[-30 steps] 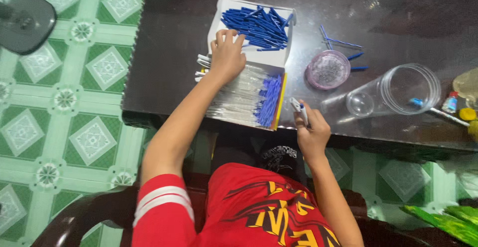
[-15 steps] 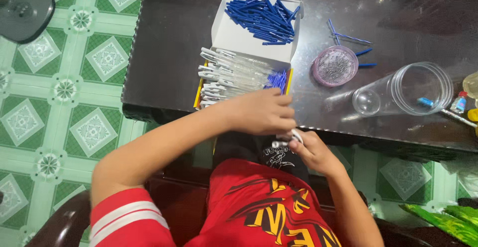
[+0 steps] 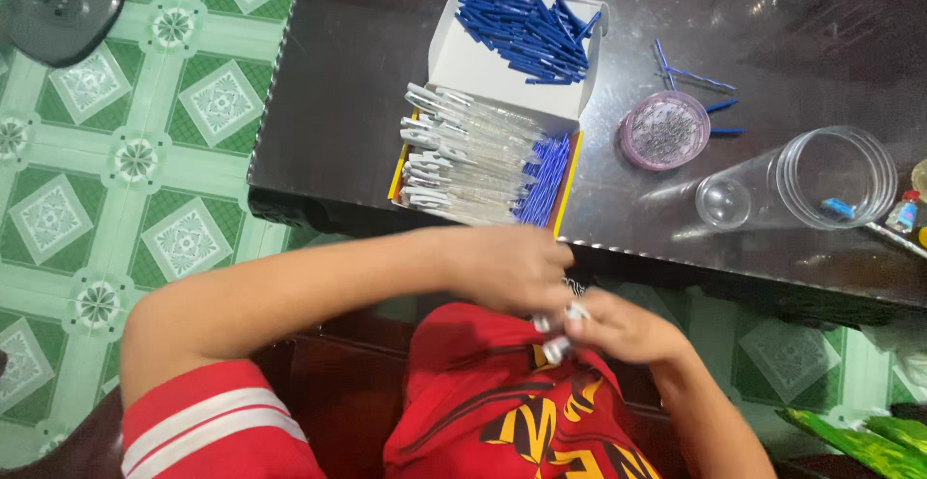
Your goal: The person assembles pens by inserting blue ink cartridges into clear plastic barrels. They pick up barrels and cartridges from a box and the table, insert the cartridges, and place the assembled pens into a clear plastic cup.
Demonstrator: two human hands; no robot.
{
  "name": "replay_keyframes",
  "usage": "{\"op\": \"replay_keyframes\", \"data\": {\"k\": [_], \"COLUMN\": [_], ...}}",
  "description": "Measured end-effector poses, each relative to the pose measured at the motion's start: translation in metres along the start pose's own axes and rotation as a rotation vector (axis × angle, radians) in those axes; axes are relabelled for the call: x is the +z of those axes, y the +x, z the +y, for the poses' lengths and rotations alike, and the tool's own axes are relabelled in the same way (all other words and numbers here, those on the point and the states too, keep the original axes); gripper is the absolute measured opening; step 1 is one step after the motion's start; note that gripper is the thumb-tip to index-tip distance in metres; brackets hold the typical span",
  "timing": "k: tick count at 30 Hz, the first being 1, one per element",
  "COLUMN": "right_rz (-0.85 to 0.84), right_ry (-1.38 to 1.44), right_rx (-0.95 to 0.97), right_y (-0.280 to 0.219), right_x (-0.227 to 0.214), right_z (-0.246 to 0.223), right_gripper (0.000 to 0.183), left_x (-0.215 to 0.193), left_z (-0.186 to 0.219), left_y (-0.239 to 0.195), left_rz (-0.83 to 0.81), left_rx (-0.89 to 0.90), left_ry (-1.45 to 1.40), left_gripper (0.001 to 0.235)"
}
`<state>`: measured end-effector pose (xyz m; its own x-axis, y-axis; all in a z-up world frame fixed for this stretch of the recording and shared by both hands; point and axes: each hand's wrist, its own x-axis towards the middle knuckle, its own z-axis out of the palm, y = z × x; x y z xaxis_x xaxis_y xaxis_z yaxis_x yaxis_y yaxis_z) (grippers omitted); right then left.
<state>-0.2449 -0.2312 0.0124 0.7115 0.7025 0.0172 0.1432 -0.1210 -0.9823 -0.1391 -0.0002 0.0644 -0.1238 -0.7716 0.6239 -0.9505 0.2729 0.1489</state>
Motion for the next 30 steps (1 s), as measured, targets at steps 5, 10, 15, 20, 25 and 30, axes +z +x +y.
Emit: {"op": "replay_keyframes", "data": {"k": [5, 10, 15, 20, 25, 30], "right_rz": [-0.638, -0.437, 0.269, 0.549, 0.913, 0.833], "right_ry": [0.751, 0.809, -0.286, -0.562, -1.291, -1.481], "right_rx": [0.321, 0.254, -0.026, -0.302, -0.233, -0.252], "right_y": [-0.015, -0.029, -0.028, -0.018, -0.008, 0.001], "right_x": [0.007, 0.020, 0.020, 0.011, 0.001, -0.001], "right_z": [0.011, 0.004, 0.000, 0.007, -0.039, -0.039], "right_gripper": [0.078, 0.062, 0.041, 0.039, 0.038, 0.050], "left_x": [-0.037, -0.035, -0.021, -0.030, -0.059, -0.056], "left_z": [0.024, 0.024, 0.025, 0.029, 0.031, 0.024], "left_y": [0.040, 0.044, 0.041, 0.053, 0.073, 0.067], "left_rz": [-0.079, -0.040, -0.092, 0.010, -0.121, -0.127], "left_rx": [0.223, 0.200, -0.254, -0.315, -0.715, -1.082], "left_ry": [0.104, 0.039, -0.149, -0.049, -0.221, -0.429], "left_gripper": [0.019, 0.022, 0.032, 0.027, 0.031, 0.046]}}
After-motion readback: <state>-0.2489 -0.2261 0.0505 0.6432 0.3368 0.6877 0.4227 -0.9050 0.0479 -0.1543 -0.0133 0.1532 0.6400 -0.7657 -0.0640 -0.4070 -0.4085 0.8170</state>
